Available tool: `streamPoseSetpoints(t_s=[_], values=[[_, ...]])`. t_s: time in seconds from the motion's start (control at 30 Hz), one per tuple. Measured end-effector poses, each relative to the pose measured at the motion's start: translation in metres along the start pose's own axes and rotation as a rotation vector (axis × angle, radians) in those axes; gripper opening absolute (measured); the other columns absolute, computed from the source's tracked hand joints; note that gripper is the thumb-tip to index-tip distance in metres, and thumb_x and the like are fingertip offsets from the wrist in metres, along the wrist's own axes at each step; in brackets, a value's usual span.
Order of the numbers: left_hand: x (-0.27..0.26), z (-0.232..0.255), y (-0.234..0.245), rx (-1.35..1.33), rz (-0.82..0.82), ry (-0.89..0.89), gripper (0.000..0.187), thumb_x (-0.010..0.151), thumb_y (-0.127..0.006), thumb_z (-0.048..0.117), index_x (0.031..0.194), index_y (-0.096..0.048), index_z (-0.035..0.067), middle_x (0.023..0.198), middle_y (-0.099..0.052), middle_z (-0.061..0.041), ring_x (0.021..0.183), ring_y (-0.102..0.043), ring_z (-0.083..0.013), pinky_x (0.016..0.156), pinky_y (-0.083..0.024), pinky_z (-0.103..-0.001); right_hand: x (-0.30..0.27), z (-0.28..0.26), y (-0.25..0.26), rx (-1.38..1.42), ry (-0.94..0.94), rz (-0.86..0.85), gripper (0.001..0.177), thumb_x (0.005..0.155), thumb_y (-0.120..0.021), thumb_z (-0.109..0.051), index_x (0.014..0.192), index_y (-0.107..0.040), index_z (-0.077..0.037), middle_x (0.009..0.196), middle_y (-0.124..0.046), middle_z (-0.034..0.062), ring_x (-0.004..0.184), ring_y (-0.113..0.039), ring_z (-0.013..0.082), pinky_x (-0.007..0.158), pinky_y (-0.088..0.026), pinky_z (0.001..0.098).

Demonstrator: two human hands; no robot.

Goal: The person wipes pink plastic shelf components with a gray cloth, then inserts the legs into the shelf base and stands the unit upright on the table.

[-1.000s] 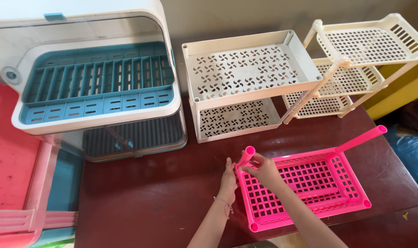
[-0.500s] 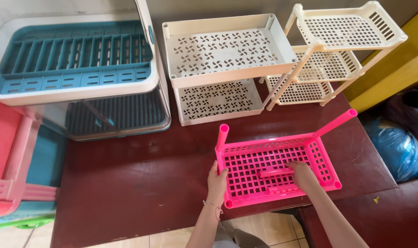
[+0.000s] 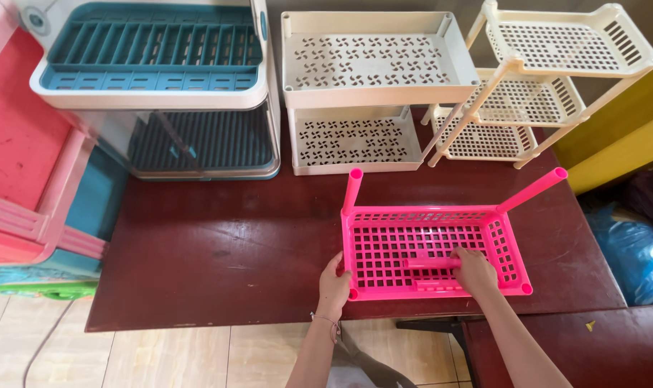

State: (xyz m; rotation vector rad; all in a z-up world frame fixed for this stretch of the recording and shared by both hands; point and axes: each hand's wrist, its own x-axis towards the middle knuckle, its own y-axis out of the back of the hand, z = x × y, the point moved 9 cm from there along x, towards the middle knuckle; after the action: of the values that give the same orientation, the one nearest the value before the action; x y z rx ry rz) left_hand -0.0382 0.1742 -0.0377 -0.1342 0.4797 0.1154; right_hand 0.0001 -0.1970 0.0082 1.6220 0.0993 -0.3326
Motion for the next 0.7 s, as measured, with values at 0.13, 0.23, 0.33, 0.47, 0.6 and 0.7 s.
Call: streamPoseSetpoints(t_s=[0.13, 0.23, 0.33, 0.47, 0.6, 0.7], values=[[0.0, -0.01, -0.003, 0.053, -0.034, -0.043, 0.053, 0.088, -0.061, -0.006, 0.141, -0.059, 0.003, 0.118, -0.074, -0.008, 0.104, -0.07, -0.0158, 0.092, -0.055, -0.03, -0.005, -0.015, 0.012, 0.15, -0.016, 0.049, 0.042, 0.078, -0.08, -0.018, 0.118, -0.064, -0.019, 0.116, -0.069, 0.0061, 0.11, -0.067, 0.03, 0.088, -0.058, 0.0466], [-0.002, -0.013, -0.003, 0.063, -0.058, -0.031, 0.055, 0.088, -0.062, -0.006, 0.142, -0.058, 0.004, 0.117, -0.074, -0.008, 0.102, -0.07, -0.0162, 0.091, -0.055, -0.031, -0.009, -0.042, 0.025, 0.325, 0.117, 0.131, 0.051, 0.077, -0.079, -0.013, 0.125, -0.062, -0.018, 0.109, -0.073, 0.0064, 0.105, -0.069, 0.0283, 0.089, -0.058, 0.0443], [-0.006, -0.015, -0.002, 0.02, -0.108, -0.014, 0.058, 0.088, -0.062, -0.006, 0.144, -0.056, 0.005, 0.122, -0.073, -0.009, 0.106, -0.069, -0.0168, 0.093, -0.054, -0.03, -0.011, -0.064, 0.02, 0.488, 0.199, 0.057, 0.064, 0.074, -0.08, -0.009, 0.134, -0.062, -0.022, 0.109, -0.073, 0.0042, 0.099, -0.072, 0.022, 0.093, -0.06, 0.0381], [-0.007, -0.012, 0.0, 0.101, -0.16, -0.038, 0.06, 0.088, -0.067, -0.005, 0.145, -0.054, 0.005, 0.134, -0.068, -0.008, 0.121, -0.064, -0.0153, 0.102, -0.048, -0.028, -0.023, -0.096, 0.018, 0.657, 0.275, 0.017, 0.041, 0.078, -0.079, -0.01, 0.117, -0.072, -0.016, 0.113, -0.074, 0.0014, 0.1, -0.074, 0.0174, 0.09, -0.062, 0.0331], [-0.001, -0.011, 0.0, 0.142, -0.221, -0.045, 0.064, 0.087, -0.069, -0.005, 0.148, -0.051, 0.006, 0.139, -0.064, -0.007, 0.126, -0.061, -0.0153, 0.104, -0.047, -0.028, -0.039, -0.125, 0.014, 0.997, 0.255, -0.148, 0.028, 0.084, -0.078, -0.006, 0.112, -0.076, -0.007, 0.108, -0.078, 0.0065, 0.106, -0.07, 0.0153, 0.096, -0.052, 0.0294], [0.004, -0.022, 0.002, 0.094, -0.242, -0.024, 0.064, 0.087, -0.067, -0.006, 0.148, -0.051, 0.007, 0.129, -0.067, -0.007, 0.11, -0.064, -0.0153, 0.091, -0.053, -0.029, -0.052, -0.144, 0.008, 1.159, 0.141, -0.299, 0.028, 0.085, -0.077, -0.006, 0.113, -0.075, -0.005, 0.102, -0.074, 0.0098, 0.088, -0.061, 0.0186, 0.079, -0.05, 0.0345]])
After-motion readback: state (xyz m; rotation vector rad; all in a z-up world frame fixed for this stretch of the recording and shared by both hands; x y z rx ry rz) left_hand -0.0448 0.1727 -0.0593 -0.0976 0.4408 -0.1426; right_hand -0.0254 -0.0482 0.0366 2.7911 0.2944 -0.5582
